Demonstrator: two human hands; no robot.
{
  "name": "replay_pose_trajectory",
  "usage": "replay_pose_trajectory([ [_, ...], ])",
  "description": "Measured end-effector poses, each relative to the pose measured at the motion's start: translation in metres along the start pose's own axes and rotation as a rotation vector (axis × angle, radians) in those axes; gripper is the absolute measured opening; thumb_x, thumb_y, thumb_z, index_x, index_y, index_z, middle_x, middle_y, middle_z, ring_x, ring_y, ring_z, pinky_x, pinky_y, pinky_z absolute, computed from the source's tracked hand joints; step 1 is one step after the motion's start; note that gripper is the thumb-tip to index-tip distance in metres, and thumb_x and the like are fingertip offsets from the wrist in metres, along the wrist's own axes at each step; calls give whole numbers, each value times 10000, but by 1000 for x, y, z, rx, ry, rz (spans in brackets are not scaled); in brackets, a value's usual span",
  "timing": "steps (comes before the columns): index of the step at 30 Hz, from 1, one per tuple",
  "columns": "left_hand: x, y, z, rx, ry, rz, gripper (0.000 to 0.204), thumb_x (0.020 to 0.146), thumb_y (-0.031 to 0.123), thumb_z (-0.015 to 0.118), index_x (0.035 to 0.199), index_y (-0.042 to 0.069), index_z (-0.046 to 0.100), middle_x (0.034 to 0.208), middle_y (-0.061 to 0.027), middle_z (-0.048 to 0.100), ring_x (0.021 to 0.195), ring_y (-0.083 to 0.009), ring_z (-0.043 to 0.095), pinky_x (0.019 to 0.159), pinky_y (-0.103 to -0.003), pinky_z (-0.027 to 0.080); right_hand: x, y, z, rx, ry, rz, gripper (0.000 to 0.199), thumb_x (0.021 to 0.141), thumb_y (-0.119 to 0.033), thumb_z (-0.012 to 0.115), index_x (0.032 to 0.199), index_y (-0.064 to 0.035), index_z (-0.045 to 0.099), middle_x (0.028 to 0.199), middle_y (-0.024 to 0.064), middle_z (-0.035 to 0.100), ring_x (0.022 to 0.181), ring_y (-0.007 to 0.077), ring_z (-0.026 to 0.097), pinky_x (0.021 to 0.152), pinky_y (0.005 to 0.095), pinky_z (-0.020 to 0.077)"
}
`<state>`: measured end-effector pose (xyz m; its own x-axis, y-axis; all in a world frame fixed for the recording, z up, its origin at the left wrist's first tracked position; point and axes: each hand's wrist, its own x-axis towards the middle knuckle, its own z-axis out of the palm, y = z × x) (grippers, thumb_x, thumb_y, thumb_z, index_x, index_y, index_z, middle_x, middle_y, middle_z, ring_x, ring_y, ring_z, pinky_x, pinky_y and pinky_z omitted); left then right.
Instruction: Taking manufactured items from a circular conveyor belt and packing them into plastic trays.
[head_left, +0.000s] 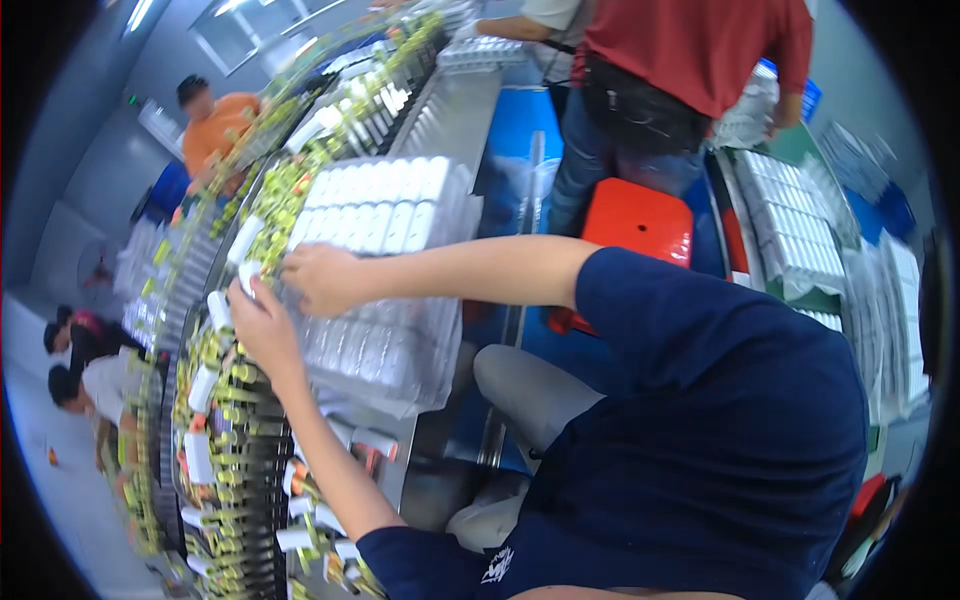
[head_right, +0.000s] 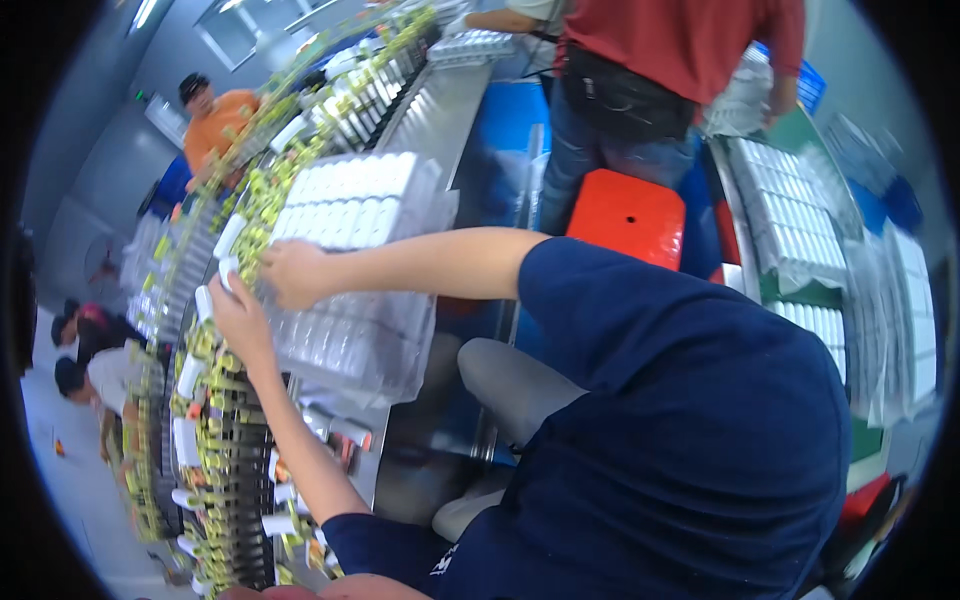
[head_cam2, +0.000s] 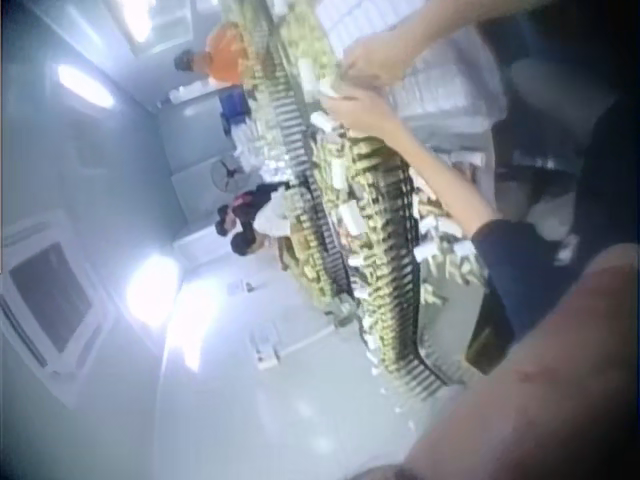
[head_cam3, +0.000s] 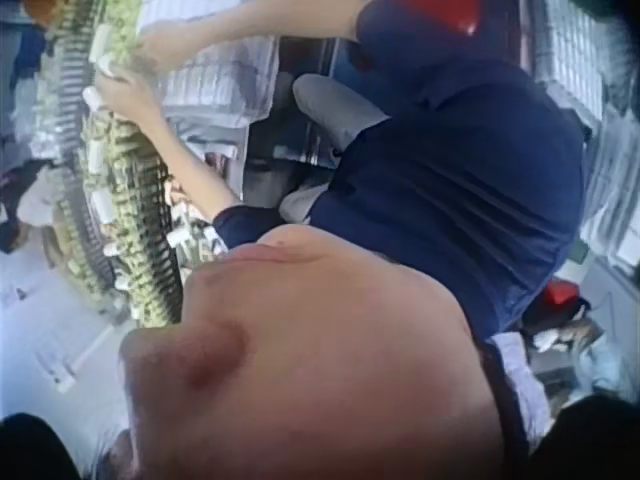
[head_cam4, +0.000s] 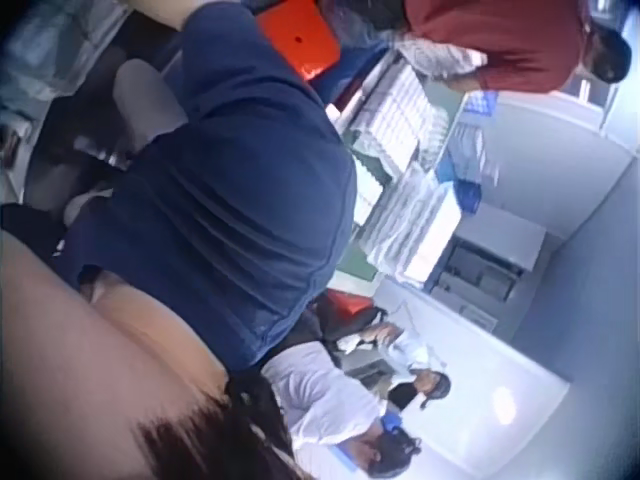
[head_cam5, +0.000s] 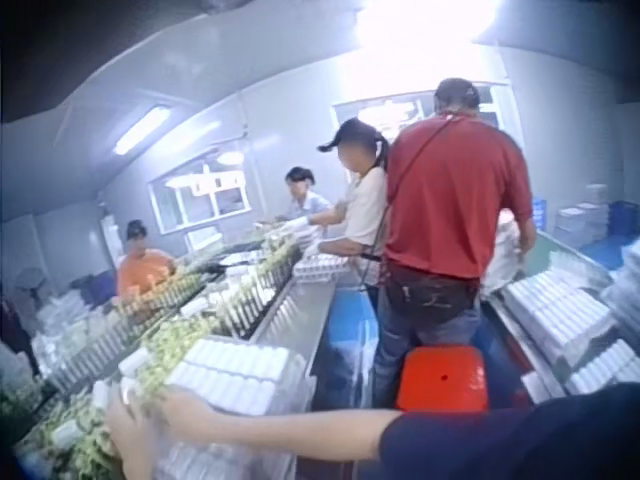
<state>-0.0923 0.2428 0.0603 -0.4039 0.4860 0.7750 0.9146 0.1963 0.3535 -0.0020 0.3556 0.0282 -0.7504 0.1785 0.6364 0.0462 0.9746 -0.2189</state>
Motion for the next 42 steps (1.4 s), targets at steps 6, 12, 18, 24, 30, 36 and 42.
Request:
replay_pose_trajectory([
  [6, 28, -16, -30, -237, 82, -344, 411, 955, 346, 557, 1032, -55, 509, 817, -177, 653, 633, -219, 626, 594, -353, 474, 2, -15, 4, 25, -40, -6, 437, 756, -286, 625, 1112, -42, 559, 1070, 135, 592, 1071, 298, 553, 900, 424, 456],
  [12, 75, -44, -17, -279, -25, -399, 489, 921, 385, 575, 1065, -82, 560, 852, -193, 669, 757, -238, 685, 690, -356, 510, -2, -10, 0, 28, -60, 4, 459, 777, -273, 592, 1176, -50, 551, 1129, 144, 600, 1123, 297, 540, 946, 436, 428],
  [18, 95, -75, -8, 237, -282, -322, 510, 858, 411, 567, 1022, -64, 654, 984, -290, 650, 967, -427, 622, 861, -449, 469, 1, -18, 1, 29, -94, 12, 429, 768, -268, 595, 1132, -41, 590, 1157, 148, 595, 1121, 309, 536, 958, 439, 426],
  [24, 68, -67, -6, 645, -431, -260, 407, 920, 381, 516, 1098, 18, 551, 1031, -244, 649, 977, -410, 627, 839, -480, 491, 13, -15, -7, 13, -237, 83, 457, 744, -319, 636, 1113, -51, 610, 1138, 174, 603, 1095, 327, 559, 933, 445, 445],
  [30, 42, -65, -52, 693, -317, -183, 476, 821, 480, 639, 1030, 63, 542, 885, -187, 675, 851, -379, 659, 724, -471, 518, 44, 11, -9, -32, -308, -30, 371, 756, -366, 670, 1013, -99, 661, 1025, 169, 599, 1032, 348, 557, 903, 434, 450],
  [36, 7, -99, -102, 637, -254, -153, 455, 820, 440, 635, 1085, 79, 557, 941, -160, 662, 875, -377, 639, 725, -469, 506, 66, -9, -27, 215, 125, -91, 416, 882, -364, 618, 1016, 25, 556, 985, 235, 608, 979, 381, 577, 847, 455, 457],
  [42, -14, -109, -139, 680, -166, -128, 488, 821, 388, 652, 1150, 45, 544, 1098, -169, 620, 945, -374, 621, 788, -460, 499, 131, 25, 0, 162, 202, 19, 392, 891, -348, 576, 999, 28, 548, 872, 259, 649, 876, 420, 634, 780, 496, 496],
])
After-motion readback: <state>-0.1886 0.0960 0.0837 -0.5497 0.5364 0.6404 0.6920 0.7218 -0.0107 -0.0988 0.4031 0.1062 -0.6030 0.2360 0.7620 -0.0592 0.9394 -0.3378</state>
